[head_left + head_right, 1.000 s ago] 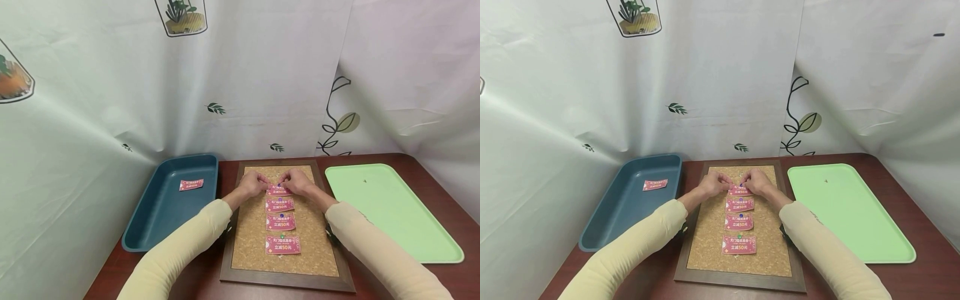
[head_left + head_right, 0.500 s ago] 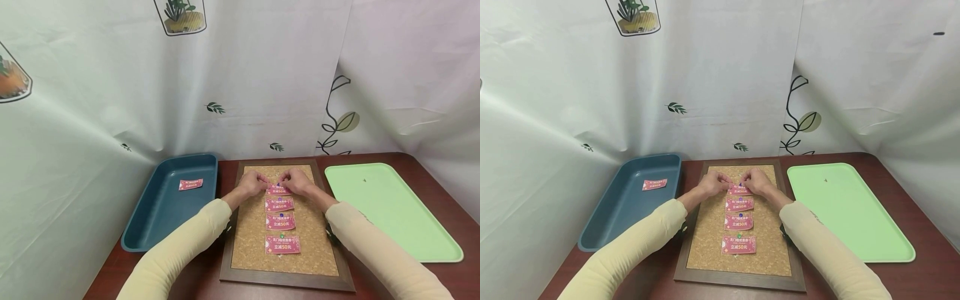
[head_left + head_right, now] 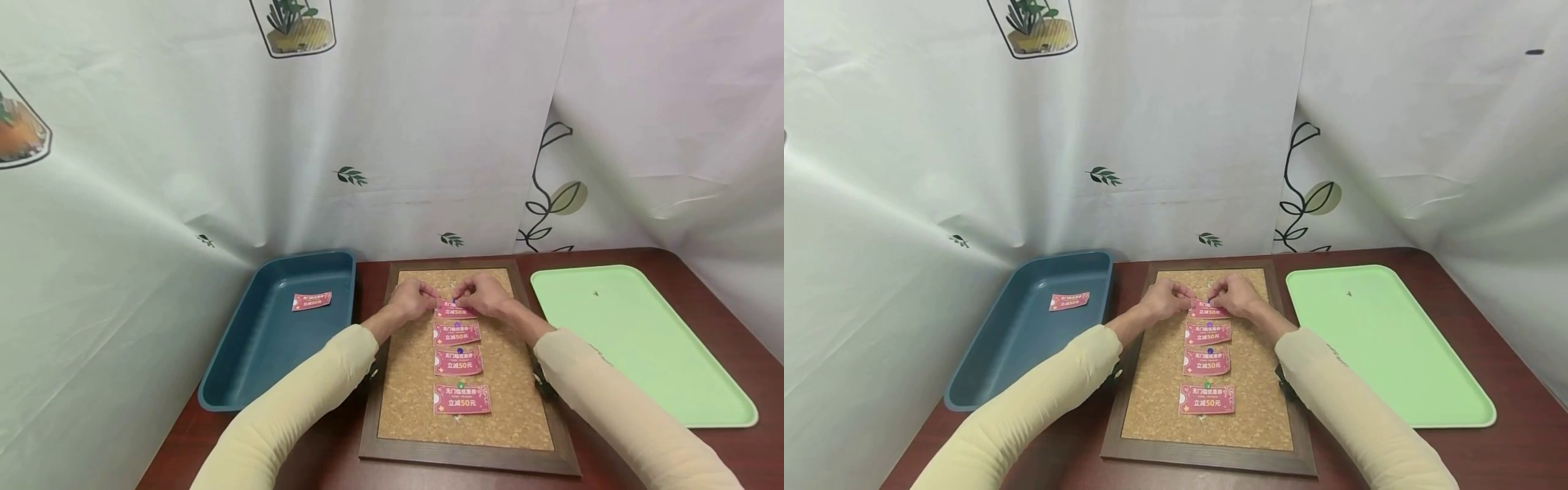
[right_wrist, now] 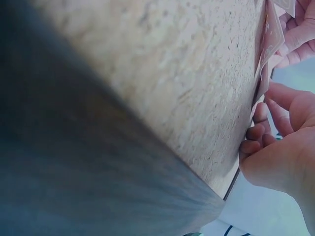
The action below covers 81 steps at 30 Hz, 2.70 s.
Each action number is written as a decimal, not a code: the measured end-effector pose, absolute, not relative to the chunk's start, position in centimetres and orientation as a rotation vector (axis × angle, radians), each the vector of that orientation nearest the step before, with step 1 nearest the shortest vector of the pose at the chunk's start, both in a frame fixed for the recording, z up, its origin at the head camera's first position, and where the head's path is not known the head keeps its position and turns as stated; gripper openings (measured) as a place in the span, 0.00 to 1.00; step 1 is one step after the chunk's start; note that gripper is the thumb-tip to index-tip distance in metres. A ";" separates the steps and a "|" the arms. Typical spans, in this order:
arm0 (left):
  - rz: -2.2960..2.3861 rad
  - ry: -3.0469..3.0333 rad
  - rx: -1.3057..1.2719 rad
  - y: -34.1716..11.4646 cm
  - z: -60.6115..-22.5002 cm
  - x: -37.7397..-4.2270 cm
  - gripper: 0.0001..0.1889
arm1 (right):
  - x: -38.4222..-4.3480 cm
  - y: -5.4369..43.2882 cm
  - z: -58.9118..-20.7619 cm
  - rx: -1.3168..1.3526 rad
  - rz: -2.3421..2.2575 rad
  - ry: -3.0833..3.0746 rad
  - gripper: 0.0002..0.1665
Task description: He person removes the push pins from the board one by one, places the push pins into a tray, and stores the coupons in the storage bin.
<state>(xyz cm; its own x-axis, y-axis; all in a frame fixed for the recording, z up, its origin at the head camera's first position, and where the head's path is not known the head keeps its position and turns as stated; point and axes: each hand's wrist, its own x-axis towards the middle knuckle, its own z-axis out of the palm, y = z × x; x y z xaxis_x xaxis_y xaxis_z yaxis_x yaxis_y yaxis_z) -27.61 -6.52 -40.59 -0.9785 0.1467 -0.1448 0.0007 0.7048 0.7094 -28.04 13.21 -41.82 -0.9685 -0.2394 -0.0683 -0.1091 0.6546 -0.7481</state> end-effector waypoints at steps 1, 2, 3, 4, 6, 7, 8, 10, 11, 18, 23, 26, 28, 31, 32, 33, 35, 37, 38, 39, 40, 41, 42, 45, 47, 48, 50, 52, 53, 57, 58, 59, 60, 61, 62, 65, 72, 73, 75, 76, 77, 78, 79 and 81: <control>1.130 2.725 0.124 -6.6 -40.6 -27.6 0.04 | -28.0 13.2 -41.9 -0.292 -1.210 2.708 0.05; 1.128 2.730 0.134 -6.6 -40.6 -27.6 0.04 | -28.1 13.2 -41.9 -0.298 -1.211 2.713 0.05; 1.125 2.736 0.145 -6.7 -40.6 -27.6 0.04 | -28.1 13.2 -42.0 -0.307 -1.211 2.719 0.06; 1.120 2.742 0.158 -6.7 -40.6 -27.6 0.04 | -28.2 13.2 -42.0 -0.316 -1.211 2.726 0.06; 1.111 2.750 0.172 -6.7 -40.6 -27.6 0.04 | -28.2 13.2 -42.1 -0.335 -1.212 2.743 0.06; 1.109 2.752 0.177 -6.7 -40.6 -27.6 0.04 | -28.3 13.2 -42.1 -0.346 -1.213 2.748 0.06; 1.108 2.755 0.180 -6.7 -40.6 -27.6 0.04 | -28.3 13.2 -42.1 -0.347 -1.219 2.750 0.06; 1.115 2.750 0.172 -6.7 -40.6 -27.6 0.04 | -28.3 13.2 -42.1 -0.341 -1.226 2.747 0.06; 1.118 2.748 0.167 -6.7 -40.6 -27.6 0.04 | -28.3 13.2 -42.1 -0.337 -1.227 2.746 0.06; 1.140 2.735 0.148 -6.7 -40.6 -27.7 0.04 | -28.4 13.1 -42.2 -0.335 -1.211 2.754 0.06; 1.134 2.738 0.149 -6.7 -40.7 -27.8 0.04 | -28.4 13.2 -42.3 -0.346 -1.207 2.765 0.06; 1.132 2.736 0.143 -6.6 -40.7 -27.8 0.04 | -28.4 13.3 -42.3 -0.384 -1.207 2.780 0.07; 1.132 2.733 0.138 -6.6 -40.6 -27.7 0.04 | -28.4 13.4 -42.3 -0.408 -1.203 2.786 0.07; 1.135 2.729 0.135 -6.6 -40.6 -27.8 0.04 | -28.4 13.5 -42.2 -0.409 -1.206 2.771 0.08; 1.136 2.728 0.134 -6.5 -40.5 -27.8 0.04 | -28.4 13.6 -42.2 -0.399 -1.210 2.762 0.08; 1.137 2.727 0.131 -6.5 -40.5 -27.7 0.04 | -28.4 13.6 -42.2 -0.386 -1.213 2.754 0.08; 1.140 2.724 0.125 -6.5 -40.5 -27.7 0.05 | -28.4 13.6 -42.2 -0.376 -1.221 2.739 0.09; 1.140 2.722 0.119 -6.5 -40.5 -27.7 0.05 | -28.4 13.6 -42.2 -0.378 -1.222 2.738 0.09; 1.141 2.720 0.116 -6.5 -40.5 -27.7 0.05 | -28.5 13.6 -42.2 -0.378 -1.222 2.739 0.09; 1.141 2.720 0.114 -6.5 -40.5 -27.7 0.05 | -28.4 13.6 -42.2 -0.379 -1.221 2.742 0.09; 1.141 2.720 0.113 -6.5 -40.5 -27.7 0.05 | -28.5 13.6 -42.2 -0.382 -1.221 2.748 0.08; 1.141 2.720 0.112 -6.5 -40.5 -27.7 0.05 | -28.5 13.5 -42.2 -0.377 -1.222 2.753 0.08; 1.139 2.723 0.111 -6.5 -40.5 -27.7 0.05 | -28.5 13.5 -42.2 -0.378 -1.222 2.759 0.08; 1.131 2.730 0.110 -6.5 -40.5 -27.7 0.05 | -28.5 13.5 -42.1 -0.374 -1.228 2.771 0.08; 1.126 2.733 0.108 -6.5 -40.5 -27.7 0.05 | -28.5 13.5 -42.1 -0.372 -1.231 2.776 0.08; 1.122 2.735 0.107 -6.5 -40.5 -27.7 0.05 | -28.5 13.5 -42.1 -0.370 -1.232 2.777 0.07; 1.120 2.735 0.107 -6.5 -40.6 -27.7 0.05 | -28.5 13.5 -42.2 -0.370 -1.228 2.782 0.07; 1.122 2.732 0.102 -6.5 -40.6 -27.7 0.05 | -28.6 13.5 -42.3 -0.374 -1.219 2.790 0.07; 1.122 2.731 0.102 -6.5 -40.6 -27.8 0.05 | -28.6 13.5 -42.3 -0.378 -1.213 2.794 0.07; 1.128 2.722 0.095 -6.5 -40.6 -27.8 0.04 | -28.6 13.4 -42.4 -0.410 -1.201 2.801 0.07; 1.127 2.722 0.097 -6.5 -40.6 -27.8 0.04 | -28.7 13.4 -42.4 -0.420 -1.198 2.801 0.07; 1.125 2.722 0.098 -6.5 -40.6 -27.8 0.04 | -28.7 13.4 -42.4 -0.430 -1.192 2.801 0.07; 1.122 2.723 0.101 -6.5 -40.6 -27.9 0.04 | -28.7 13.4 -42.4 -0.438 -1.186 2.799 0.07; 1.120 2.723 0.103 -6.5 -40.6 -27.9 0.04 | -28.8 13.4 -42.4 -0.446 -1.181 2.797 0.07; 1.119 2.723 0.104 -6.5 -40.6 -27.9 0.04 | -28.8 13.4 -42.4 -0.451 -1.176 2.793 0.07; 1.124 2.717 0.107 -6.5 -40.6 -27.9 0.04 | -28.8 13.5 -42.4 -0.465 -1.175 2.778 0.07; 1.141 2.707 0.109 -6.6 -40.6 -28.0 0.04 | -28.9 13.7 -42.4 -0.495 -1.210 2.742 0.07; 1.141 2.706 0.107 -6.6 -40.6 -28.0 0.04 | -28.9 13.7 -42.4 -0.496 -1.221 2.731 0.07; 1.142 2.706 0.106 -6.6 -40.6 -27.9 0.04 | -28.9 13.7 -42.4 -0.503 -1.237 2.712 0.07; 1.143 2.705 0.106 -6.6 -40.6 -27.9 0.04 | -28.9 13.8 -42.4 -0.505 -1.241 2.708 0.07; 1.143 2.704 0.106 -6.6 -40.6 -27.9 0.04 | -28.9 13.8 -42.4 -0.507 -1.244 2.706 0.07; 1.143 2.703 0.108 -6.6 -40.6 -27.9 0.04 | -28.9 13.8 -42.4 -0.510 -1.239 2.711 0.07; 1.144 2.704 0.111 -6.7 -40.6 -27.9 0.04 | -28.8 13.8 -42.4 -0.515 -1.232 2.718 0.07; 1.146 2.702 0.114 -6.7 -40.6 -27.9 0.04 | -28.8 13.8 -42.3 -0.518 -1.216 2.736 0.07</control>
<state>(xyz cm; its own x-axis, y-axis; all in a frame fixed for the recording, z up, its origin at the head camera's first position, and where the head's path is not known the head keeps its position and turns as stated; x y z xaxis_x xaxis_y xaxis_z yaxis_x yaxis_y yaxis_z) -27.89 -6.68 -40.56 -0.9763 0.1497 -0.1565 -0.0085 0.6957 0.7183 -28.78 13.79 -42.28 -0.9367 -0.3474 0.0437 -0.2653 0.6225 -0.7363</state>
